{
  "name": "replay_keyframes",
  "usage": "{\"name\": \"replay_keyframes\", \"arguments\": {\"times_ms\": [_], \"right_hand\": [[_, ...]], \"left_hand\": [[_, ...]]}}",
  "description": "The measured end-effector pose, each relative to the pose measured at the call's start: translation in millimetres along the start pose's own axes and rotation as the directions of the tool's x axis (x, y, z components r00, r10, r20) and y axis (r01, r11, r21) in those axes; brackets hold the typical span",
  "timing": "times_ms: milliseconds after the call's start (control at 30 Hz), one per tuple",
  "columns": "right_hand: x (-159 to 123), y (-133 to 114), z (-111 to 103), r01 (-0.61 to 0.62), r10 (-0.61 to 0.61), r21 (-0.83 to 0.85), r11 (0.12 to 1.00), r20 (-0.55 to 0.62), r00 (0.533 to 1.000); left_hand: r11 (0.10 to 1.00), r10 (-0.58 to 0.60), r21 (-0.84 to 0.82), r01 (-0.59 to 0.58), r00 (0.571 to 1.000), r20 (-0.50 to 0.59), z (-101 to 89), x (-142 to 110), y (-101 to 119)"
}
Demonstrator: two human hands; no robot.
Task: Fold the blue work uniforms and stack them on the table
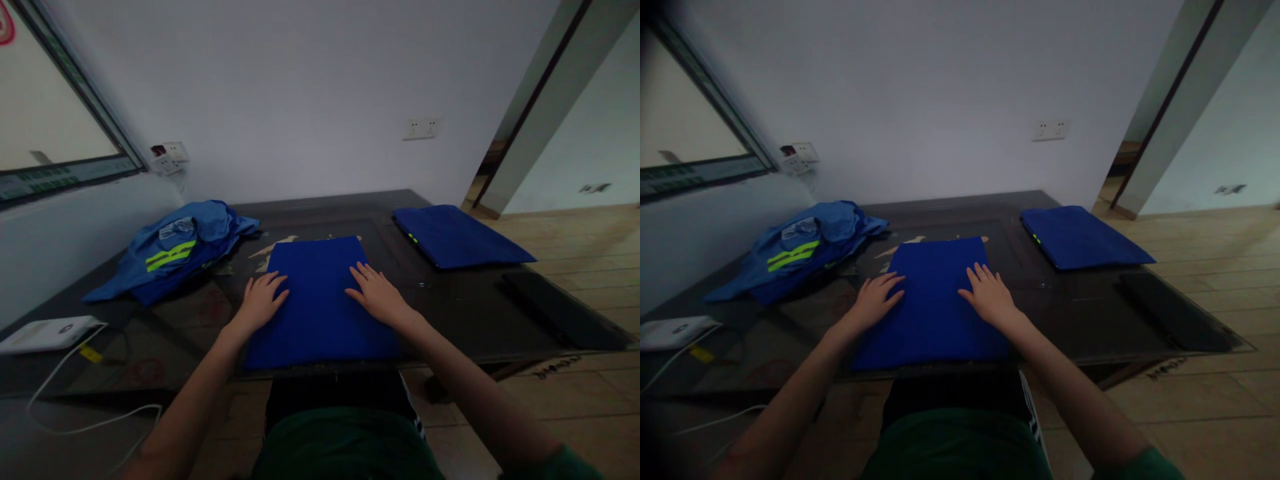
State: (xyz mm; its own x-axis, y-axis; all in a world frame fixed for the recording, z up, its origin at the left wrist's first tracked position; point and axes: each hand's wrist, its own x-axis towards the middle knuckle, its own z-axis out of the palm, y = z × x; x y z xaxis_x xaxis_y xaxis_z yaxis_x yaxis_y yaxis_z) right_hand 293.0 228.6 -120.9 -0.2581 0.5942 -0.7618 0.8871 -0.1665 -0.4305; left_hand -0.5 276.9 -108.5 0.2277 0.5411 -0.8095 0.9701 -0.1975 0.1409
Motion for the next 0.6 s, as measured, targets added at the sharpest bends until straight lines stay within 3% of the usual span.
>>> {"name": "replay_keyframes", "arguments": {"times_ms": [100, 200, 267, 333, 400, 467, 533, 600], "right_hand": [[22, 8, 5, 0.006, -0.001, -0.026, 1.0, 0.173, 0.985], [27, 27, 14, -0.038, 0.047, -0.046, 0.998, 0.221, 0.974], [24, 40, 17, -0.092, 0.1, -0.053, 0.994, 0.178, 0.979], [19, 51, 17, -0.13, 0.133, -0.039, 0.991, 0.112, 0.985], [10, 59, 14, -0.139, 0.139, 0.042, 0.989, 0.018, 0.99], [-5, 64, 8, -0.123, 0.144, 0.238, 0.963, -0.071, 0.987], [-27, 67, 1, -0.128, 0.182, 0.529, 0.839, -0.051, 0.982], [-50, 67, -6, -0.209, 0.215, 0.788, 0.579, 0.1, 0.971]], "left_hand": [[1.0, -0.004, -0.011, 0.005, 0.997, 0.073, 9.5, 30, -2], [0.992, -0.124, 0.03, 0.122, 0.987, 0.1, 20.0, 37, -13], [0.988, -0.151, -0.013, 0.152, 0.987, 0.06, 22.9, 38, -21], [0.956, -0.187, -0.223, 0.189, 0.982, 0.03, 22.0, 42, -28], [0.849, -0.26, -0.469, 0.244, 0.965, 0.032, 18.7, 53, -37], [0.731, -0.344, -0.61, 0.306, 0.937, 0.059, 15.1, 69, -45], [0.653, -0.415, -0.661, 0.37, 0.905, 0.097, 12.6, 85, -54], [0.542, -0.464, -0.722, 0.43, 0.869, 0.17, 11.4, 100, -61]]}}
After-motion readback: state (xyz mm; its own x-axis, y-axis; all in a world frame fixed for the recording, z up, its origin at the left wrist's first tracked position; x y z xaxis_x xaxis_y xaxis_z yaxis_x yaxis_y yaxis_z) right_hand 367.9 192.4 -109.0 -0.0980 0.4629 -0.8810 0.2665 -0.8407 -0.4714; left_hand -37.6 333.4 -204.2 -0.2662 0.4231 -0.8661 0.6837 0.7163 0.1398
